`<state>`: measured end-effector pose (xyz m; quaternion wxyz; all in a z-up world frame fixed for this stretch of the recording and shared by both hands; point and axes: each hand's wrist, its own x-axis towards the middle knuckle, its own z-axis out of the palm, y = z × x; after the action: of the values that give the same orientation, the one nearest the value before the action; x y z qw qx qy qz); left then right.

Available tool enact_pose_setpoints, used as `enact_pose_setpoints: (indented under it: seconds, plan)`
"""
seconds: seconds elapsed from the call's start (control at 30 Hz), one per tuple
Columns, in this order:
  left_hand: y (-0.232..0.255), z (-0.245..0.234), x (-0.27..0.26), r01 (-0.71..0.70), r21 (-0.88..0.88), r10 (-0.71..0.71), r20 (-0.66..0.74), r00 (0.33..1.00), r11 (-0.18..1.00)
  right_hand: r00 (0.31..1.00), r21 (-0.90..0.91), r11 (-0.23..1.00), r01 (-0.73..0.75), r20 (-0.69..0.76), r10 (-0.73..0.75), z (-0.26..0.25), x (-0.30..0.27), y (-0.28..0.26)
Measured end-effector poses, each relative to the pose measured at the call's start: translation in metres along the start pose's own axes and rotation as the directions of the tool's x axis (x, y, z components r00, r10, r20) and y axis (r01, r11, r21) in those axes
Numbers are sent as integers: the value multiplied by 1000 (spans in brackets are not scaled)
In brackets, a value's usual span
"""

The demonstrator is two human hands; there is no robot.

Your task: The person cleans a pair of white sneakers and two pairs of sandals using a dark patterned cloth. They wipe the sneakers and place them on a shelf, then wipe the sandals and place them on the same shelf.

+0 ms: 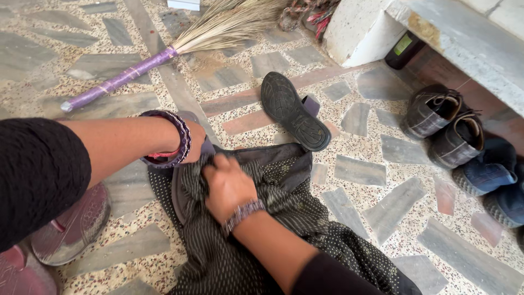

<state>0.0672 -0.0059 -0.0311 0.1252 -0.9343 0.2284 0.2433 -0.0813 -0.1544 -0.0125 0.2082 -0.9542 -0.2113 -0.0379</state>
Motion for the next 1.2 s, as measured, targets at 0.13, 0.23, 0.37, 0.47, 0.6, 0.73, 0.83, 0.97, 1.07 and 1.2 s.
enact_pose_setpoints:
  seconds: [0.13, 0.23, 0.37, 0.47, 0.6, 0.73, 0.83, 0.97, 1.07, 1.2]
  plan:
    - [-1, 0, 1, 15, 6, -15, 5, 1000, 1000, 994, -7, 1000, -5, -108, 4, 8, 8, -1]
    - [0, -4, 0, 24, 12, -24, 2, 1000, 1000, 1000, -11, 1000, 1, 5, -1, 3, -21, -3]
    - [6, -7, -2, 26, 20, -26, 6, 1000, 999, 997, 1, 999, 40, 71, -40, -7, -35, -6]
    - [7, -5, 0, 26, 32, -26, 3, 1000, 999, 999, -1, 1000, 12, 44, -12, -2, -4, -5]
    - [2, -3, 2, 59, -28, -59, -18, 998, 998, 995, 26, 1000, -5, -103, 8, 9, 13, -7]
    - [4, -3, -3, 47, -14, -47, -37, 998, 999, 1000, -1, 1000, 4, -17, -4, 4, -18, -8]
    - [7, -2, -14, 78, -65, -82, -47, 996, 995, 999, 3, 999, 46, 20, -46, -1, -31, -11]
    - [3, 6, -22, 49, -82, -53, -52, 997, 995, 999, -11, 1000, -28, 15, 29, 6, 1, -7]
    - [-5, 12, -30, 33, -151, -52, -119, 992, 988, 997, -20, 998, -63, -47, 62, 13, 17, -8]
    - [-1, 16, -39, 63, -225, -122, -258, 959, 972, 1000, -8, 1000, 10, -7, -10, 10, -7, -7]
